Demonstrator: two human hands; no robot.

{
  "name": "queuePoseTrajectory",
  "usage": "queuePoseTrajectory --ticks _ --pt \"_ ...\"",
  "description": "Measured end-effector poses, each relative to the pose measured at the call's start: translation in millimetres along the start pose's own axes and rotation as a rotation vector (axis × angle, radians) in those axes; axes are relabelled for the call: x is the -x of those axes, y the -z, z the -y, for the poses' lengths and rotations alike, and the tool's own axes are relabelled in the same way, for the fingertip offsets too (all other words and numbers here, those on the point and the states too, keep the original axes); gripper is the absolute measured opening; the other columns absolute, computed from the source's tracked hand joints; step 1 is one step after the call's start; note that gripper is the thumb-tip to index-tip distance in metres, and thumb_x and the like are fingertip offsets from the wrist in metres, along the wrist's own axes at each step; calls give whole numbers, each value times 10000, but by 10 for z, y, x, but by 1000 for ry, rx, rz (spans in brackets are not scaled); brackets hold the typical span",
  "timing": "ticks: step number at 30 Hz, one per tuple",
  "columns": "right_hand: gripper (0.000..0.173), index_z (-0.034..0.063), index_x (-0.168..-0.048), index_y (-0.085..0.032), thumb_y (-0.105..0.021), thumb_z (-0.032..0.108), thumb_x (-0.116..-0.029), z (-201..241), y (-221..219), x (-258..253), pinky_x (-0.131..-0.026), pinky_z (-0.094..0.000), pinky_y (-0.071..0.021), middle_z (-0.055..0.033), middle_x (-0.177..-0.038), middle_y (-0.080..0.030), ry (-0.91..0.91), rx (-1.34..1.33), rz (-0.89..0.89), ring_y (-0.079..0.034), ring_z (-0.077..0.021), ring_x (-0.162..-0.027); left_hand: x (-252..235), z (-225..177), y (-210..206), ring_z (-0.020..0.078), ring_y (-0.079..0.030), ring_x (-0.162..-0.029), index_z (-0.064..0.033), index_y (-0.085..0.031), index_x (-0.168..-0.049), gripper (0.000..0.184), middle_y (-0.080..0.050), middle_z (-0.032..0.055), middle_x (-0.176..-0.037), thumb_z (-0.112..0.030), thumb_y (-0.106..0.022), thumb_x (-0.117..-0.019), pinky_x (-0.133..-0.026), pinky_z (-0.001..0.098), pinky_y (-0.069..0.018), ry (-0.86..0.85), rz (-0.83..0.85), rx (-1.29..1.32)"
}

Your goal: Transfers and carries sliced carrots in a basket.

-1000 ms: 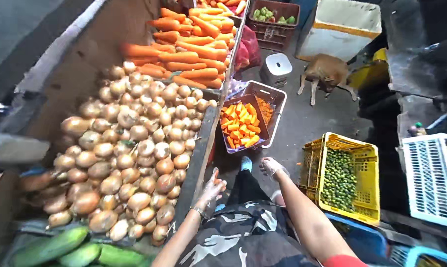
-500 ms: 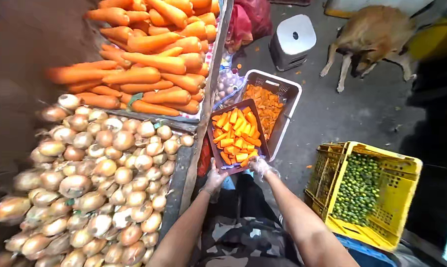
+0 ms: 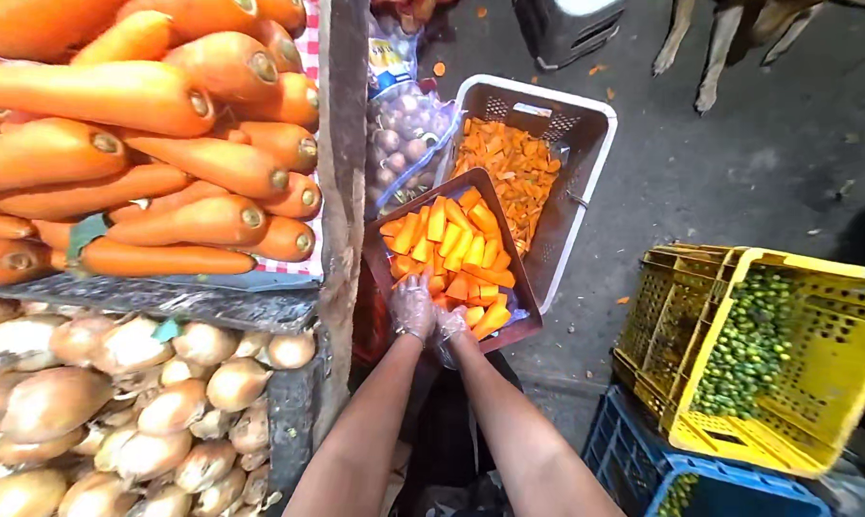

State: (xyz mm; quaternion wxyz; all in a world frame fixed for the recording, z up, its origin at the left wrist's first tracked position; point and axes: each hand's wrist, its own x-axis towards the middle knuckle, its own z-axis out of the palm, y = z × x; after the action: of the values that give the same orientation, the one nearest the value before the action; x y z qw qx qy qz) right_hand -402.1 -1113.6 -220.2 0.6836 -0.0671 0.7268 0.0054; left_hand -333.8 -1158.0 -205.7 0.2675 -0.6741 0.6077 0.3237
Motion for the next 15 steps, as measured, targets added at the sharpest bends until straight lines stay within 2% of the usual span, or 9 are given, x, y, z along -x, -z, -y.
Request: queuePoseTrajectory --ticks 3,6,9,11,12,15 --pt "837 -55 -1588 -134 -606 366 -1039 65 -160 -118 -1165 -493 -395 -305 -1545 -405 -57 -263 -126 -456 -379 -1423 -54 33 35 381 -503 -1366 -219 -519 -1505 561 -558 159 -1460 -281 -647 -962 -1094 576 -418 46 30 15" --pt "841 -49 -1589 -147 -619 367 -1031 119 -279 -207 -1156 -482 -408 -296 -1563 -384 -114 -255 -176 -452 -373 -1428 -58 -39 207 375 -497 -1363 -235 -513 -1505 597 -522 167 -1487 -436 -628 -955 -1070 597 -411 147 99 66" --pt "859 -42 -1601 -98 -638 295 -1025 184 -250 -130 -1175 -448 -393 -282 -1585 -368 -104 -160 -163 -450 -339 -1444 -91 -114 303 367 -518 -1341 -183 -558 -1454 540 -544 168 -1458 -433 -605 -979 -1059 598 -419 156 36 177" --pt "939 -44 -1597 -91 -721 254 -968 85 -160 -100 -1175 -451 -395 -286 -1564 -398 -16 -136 -148 -471 -337 -1427 -84 -136 315 369 -539 -1320 -166 -567 -1441 496 -565 174 -1432 -378 -606 -995 -1061 598 -425 170 -25 279" --pt "954 -51 -1586 -123 -757 240 -935 22 -85 -81 -1169 -456 -400 -291 -1543 -420 54 -103 -129 -482 -344 -1413 -49 -122 311 370 -547 -1315 -162 -566 -1441 482 -572 179 -1426 -357 -602 -1001 -1076 589 -423 183 -62 343" --pt "796 -30 -1477 -348 -794 250 -881 -241 182 101 -1065 -465 -486 -269 -1398 -557 325 84 -101 -596 -346 -1268 261 16 108 398 -550 -1293 -70 -548 -1448 519 -568 245 -1405 -303 -637 -993 -1089 562 -414 216 -191 623"
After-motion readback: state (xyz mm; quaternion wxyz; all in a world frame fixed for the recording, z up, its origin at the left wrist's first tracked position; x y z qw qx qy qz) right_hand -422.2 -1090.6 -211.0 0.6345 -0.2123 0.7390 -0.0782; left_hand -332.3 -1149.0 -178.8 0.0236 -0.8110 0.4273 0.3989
